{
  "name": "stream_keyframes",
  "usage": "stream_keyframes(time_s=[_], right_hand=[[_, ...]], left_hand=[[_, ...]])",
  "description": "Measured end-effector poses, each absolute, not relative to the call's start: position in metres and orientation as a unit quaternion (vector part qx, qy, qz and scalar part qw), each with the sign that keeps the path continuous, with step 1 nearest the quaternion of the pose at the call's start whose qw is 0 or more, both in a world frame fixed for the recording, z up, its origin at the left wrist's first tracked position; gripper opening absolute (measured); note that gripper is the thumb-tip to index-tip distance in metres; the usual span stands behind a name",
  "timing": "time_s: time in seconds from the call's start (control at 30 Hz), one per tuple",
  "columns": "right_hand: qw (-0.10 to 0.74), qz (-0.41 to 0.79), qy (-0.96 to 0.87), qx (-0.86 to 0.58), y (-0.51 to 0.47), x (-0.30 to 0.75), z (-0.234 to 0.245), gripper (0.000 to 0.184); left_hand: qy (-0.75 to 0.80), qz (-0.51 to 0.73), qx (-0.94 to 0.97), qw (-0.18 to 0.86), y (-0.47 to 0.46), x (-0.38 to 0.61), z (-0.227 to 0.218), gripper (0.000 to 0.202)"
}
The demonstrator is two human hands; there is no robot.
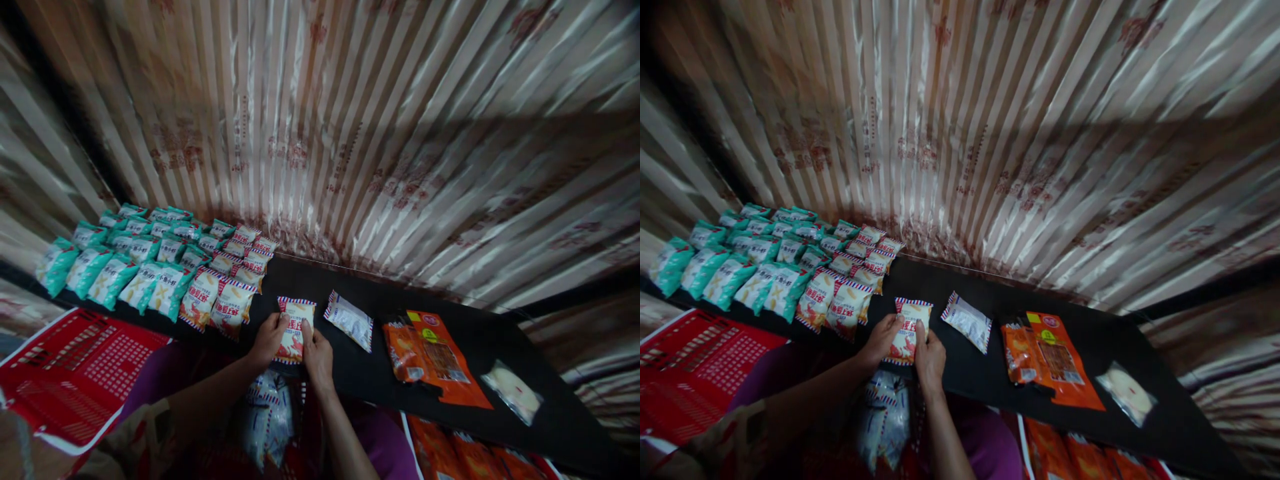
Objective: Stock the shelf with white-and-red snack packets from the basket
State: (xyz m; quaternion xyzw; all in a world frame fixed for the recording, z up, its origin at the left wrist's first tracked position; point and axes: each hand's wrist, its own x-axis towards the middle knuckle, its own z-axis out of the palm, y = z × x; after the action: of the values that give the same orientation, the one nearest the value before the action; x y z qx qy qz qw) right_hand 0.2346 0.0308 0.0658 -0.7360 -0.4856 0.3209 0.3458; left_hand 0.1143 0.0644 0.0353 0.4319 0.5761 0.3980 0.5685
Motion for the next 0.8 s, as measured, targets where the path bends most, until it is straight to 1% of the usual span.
stream_keyframes(time_s=[0.2,0.33,0.53,0.67,0.8], right_hand=[[0.326,0.338,-0.490,-0.734,0.042,0.229,0.068,0.060],[0.319,0.338,-0.501,-0.731,0.046,0.227,0.067,0.056],[0.303,0.323,-0.525,-0.727,0.057,0.224,0.061,0.055],[0.324,0.298,-0.530,-0.725,0.070,0.221,0.055,0.054],[0.369,0.269,-0.536,-0.710,0.083,0.219,0.047,0.052]], left_hand=[[0.618,0.400,0.454,0.502,0.083,0.117,0.032,0.039],[0.642,0.380,0.485,0.457,0.093,0.116,0.042,0.035],[0.694,0.292,0.516,0.409,0.104,0.118,0.063,0.037],[0.707,0.293,0.505,0.399,0.114,0.123,0.064,0.039],[0.697,0.311,0.509,0.397,0.125,0.128,0.063,0.038]])
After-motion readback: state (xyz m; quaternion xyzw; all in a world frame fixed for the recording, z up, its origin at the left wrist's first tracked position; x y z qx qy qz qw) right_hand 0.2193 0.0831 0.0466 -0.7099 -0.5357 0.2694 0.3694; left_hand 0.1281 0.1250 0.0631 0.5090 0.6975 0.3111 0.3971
